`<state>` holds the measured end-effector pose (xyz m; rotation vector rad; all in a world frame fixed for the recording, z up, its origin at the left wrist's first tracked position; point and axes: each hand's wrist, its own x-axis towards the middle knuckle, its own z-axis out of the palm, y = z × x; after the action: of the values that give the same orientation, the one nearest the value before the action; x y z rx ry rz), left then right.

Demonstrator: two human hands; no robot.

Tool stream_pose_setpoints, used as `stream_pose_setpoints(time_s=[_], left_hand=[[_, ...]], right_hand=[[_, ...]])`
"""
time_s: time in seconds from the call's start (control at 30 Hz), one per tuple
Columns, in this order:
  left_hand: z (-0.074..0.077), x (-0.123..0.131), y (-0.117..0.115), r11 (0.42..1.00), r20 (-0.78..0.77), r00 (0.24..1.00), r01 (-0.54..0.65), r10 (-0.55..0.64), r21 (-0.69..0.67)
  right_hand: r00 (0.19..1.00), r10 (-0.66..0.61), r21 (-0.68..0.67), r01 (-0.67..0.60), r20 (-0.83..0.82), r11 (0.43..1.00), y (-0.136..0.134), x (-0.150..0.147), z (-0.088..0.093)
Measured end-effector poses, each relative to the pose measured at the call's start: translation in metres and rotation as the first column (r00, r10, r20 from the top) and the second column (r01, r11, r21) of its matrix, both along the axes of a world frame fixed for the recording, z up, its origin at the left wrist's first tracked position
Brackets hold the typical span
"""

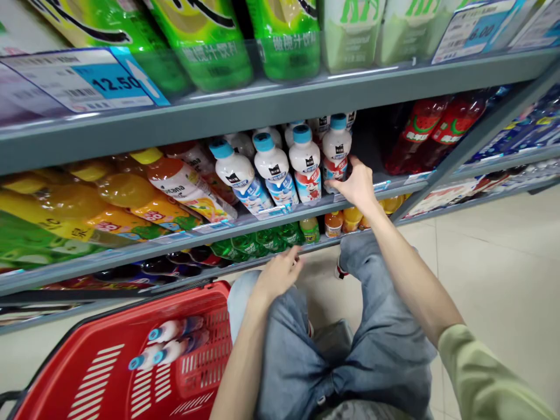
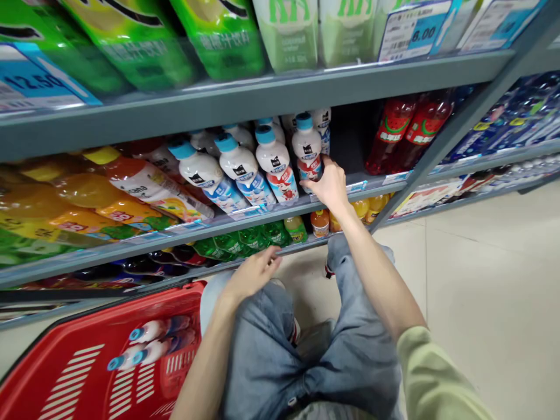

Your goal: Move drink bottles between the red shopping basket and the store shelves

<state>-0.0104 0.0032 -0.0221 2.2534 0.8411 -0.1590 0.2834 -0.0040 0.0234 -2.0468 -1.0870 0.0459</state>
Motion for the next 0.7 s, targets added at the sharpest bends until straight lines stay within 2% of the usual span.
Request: stream_pose_setpoints(time_s=[0.07, 0.13, 0.4, 0.7], left_hand=[[-0.003, 0.002, -0.006, 0.982, -0.241, 0.955, 0.186, -0.174, 0.027], [-0.006, 0.004, -0.010, 0.962, -0.361, 0.898, 0.273, -0.252, 0.008], [-0.005, 0.006, -0.010, 0.960, -0.357, 0.901, 0.276, -0.245, 0.038], [-0.010, 0.005, -0.011, 0.958, -0.361, 0.899, 0.282, -0.248, 0.045]], right_hand=[[1.000, 0.001, -0.007, -0.001, -0.016, 1.000, 0.008, 0.000, 0.001], [1.000, -0.005, -0.014, 0.005, -0.021, 1.000, 0.016, 0.001, 0.000], [0.999, -0.031, -0.040, 0.030, -0.021, 0.999, 0.032, 0.001, -0.006], [0.999, 0.012, -0.058, -0.014, -0.038, 0.998, 0.045, 0.003, -0.012]])
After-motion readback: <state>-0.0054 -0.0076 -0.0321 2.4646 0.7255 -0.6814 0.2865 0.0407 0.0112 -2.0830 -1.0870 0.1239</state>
